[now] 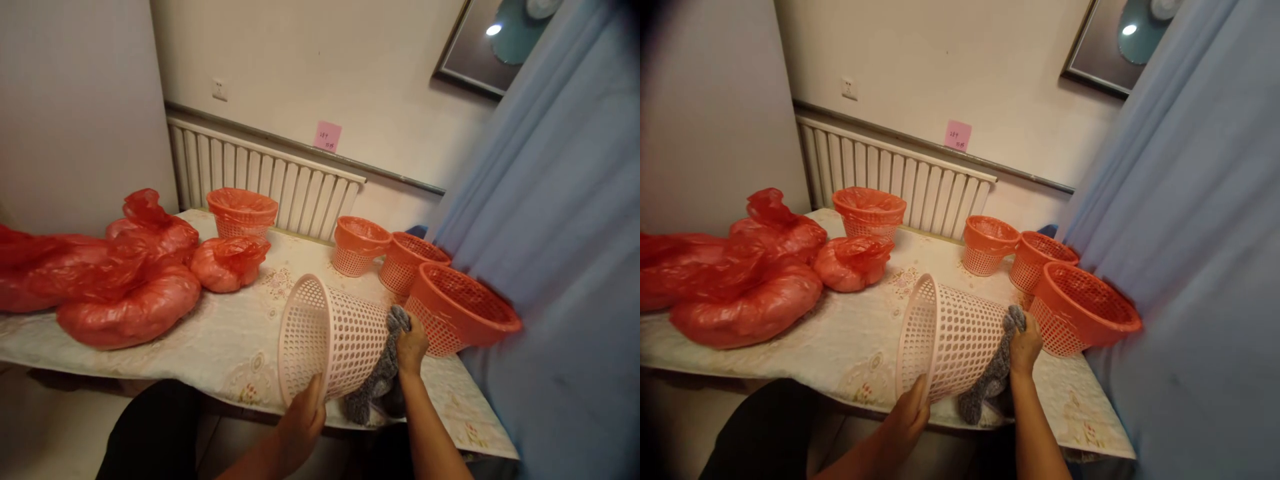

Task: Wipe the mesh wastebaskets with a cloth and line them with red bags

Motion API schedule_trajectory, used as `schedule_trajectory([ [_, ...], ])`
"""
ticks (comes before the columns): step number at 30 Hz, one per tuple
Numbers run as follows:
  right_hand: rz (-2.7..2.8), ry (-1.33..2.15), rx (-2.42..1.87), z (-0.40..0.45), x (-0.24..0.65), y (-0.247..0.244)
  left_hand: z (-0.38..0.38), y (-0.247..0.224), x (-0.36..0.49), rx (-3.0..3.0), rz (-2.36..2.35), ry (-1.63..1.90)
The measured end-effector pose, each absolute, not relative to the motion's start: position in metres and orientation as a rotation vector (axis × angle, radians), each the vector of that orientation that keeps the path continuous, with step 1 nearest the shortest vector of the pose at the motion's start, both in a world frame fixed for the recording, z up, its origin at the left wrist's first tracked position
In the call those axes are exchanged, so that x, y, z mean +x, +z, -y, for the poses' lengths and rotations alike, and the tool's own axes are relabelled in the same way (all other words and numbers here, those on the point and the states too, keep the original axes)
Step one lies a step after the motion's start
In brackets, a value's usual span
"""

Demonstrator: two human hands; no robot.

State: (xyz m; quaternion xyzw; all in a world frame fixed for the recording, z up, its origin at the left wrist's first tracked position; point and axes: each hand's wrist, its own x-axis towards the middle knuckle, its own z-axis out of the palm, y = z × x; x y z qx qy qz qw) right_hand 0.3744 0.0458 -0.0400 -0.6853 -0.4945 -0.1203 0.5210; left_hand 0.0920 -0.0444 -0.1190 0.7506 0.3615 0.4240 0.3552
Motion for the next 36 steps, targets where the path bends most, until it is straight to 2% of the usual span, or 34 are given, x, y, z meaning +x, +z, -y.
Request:
schedule_trajectory([
  [7, 1.022, -0.275, -1.596, -0.016, 0.329, -0.053, 0.048, -0.108, 0.094, 1.980, -0.909, 1.006],
  [12, 1.031, 0.074, -1.476, 0.011, 0.264, -0.028, 0.044, -0.119, 0.103, 1.970, -0.966, 0.975],
  [16, 1.013, 0.287, -1.426, 0.027, 0.231, -0.002, 0.039, -0.110, 0.113, 1.963, -0.874, 1.014],
  [21, 1.410, 0.002, -1.389, 0.030, 0.211, 0.007, 0.039, -0.084, 0.117, 1.966, -0.734, 1.042],
  [26, 1.542, -0.275, -1.458, 0.027, 0.215, -0.001, 0.037, -0.064, 0.103, 2.016, -0.647, 0.958],
  [31, 1.570, -0.391, -1.390, 0.021, 0.241, -0.005, 0.005, -0.052, 0.065, 2.033, -1.079, 1.201],
  [36, 1.689, -0.332, -1.230, 0.006, 0.268, -0.002, -0.035, -0.022, 0.025, 2.092, -1.297, 1.464],
])
